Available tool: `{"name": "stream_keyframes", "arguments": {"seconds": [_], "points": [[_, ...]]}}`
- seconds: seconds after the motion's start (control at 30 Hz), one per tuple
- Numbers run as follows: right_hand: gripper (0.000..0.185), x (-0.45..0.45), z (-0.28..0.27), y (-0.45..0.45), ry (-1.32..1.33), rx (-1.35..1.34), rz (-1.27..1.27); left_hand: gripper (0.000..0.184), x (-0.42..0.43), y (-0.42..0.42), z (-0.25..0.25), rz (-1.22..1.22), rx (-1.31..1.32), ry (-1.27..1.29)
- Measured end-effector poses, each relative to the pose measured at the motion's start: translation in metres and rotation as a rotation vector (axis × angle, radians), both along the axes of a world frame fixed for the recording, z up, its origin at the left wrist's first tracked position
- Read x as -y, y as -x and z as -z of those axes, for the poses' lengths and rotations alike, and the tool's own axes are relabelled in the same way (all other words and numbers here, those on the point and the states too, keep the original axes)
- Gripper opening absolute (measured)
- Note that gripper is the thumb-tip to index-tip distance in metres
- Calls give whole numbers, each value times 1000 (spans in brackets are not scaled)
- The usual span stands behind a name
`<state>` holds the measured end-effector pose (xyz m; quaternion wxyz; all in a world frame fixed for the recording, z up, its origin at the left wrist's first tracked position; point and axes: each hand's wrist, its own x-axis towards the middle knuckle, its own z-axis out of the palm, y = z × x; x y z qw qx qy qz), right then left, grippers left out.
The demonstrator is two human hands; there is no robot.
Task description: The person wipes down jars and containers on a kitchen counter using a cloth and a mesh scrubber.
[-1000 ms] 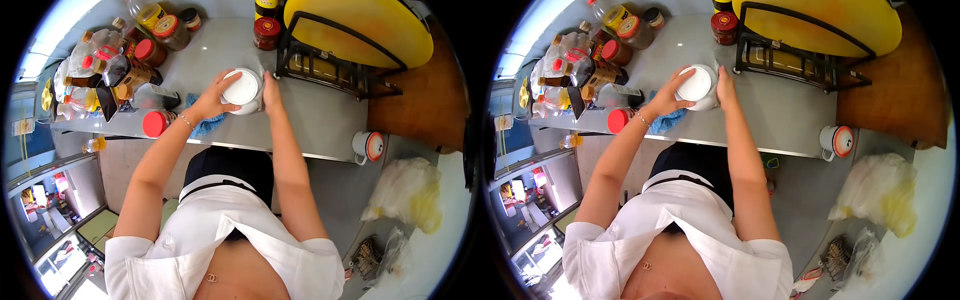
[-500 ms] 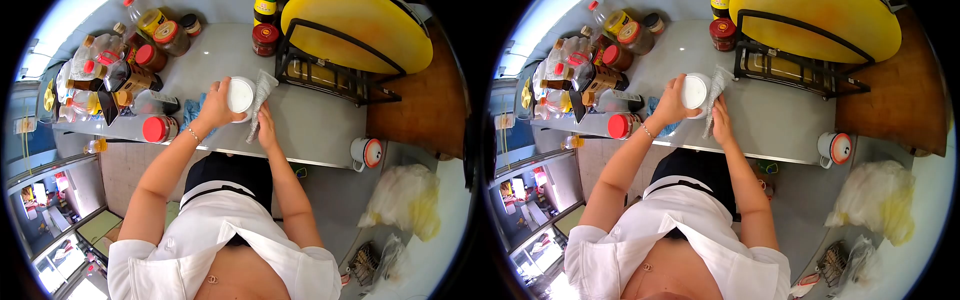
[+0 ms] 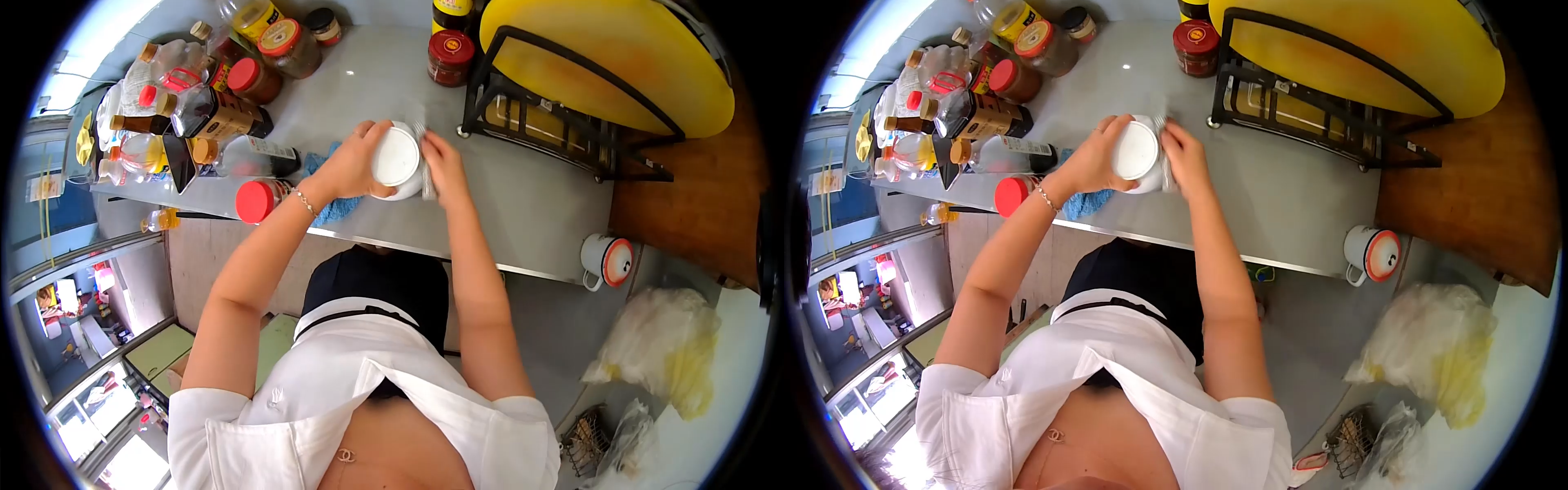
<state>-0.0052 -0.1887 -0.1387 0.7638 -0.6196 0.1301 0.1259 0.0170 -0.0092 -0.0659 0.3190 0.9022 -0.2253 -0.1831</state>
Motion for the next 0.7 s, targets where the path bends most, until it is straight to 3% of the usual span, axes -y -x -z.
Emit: {"name": "stream_keyframes", "arguments": {"seconds": [0.13, 0.27, 0.3, 0.4, 0.5, 0.6, 0.63, 0.7], "points": [[37, -7, 8, 3, -104, 92, 70, 99, -1, -3, -5, 22, 6, -20], [36, -24, 30, 54, 101, 313, 237, 99, -5, -6, 1, 78, 38, -9], [35, -7, 5, 42, 278, 49, 6, 99, -5, -8, -1, 84, 14, 2], [37, -2, 3, -20, -70, -45, -34, 99, -4, -6, -1, 100, -12, 19], [40, -10, 16, -5, -76, 106, 43, 97, -9, -10, -4, 158, 10, -4], [41, -20, 28, 49, 110, 307, 200, 96, -7, -13, -8, 175, -33, -19], [41, -25, 23, 55, -9, 249, 223, 96, -8, -11, -9, 176, -69, -24], [38, -13, 9, 22, 81, 160, 117, 97, -11, -16, -6, 206, -46, 10]]}}
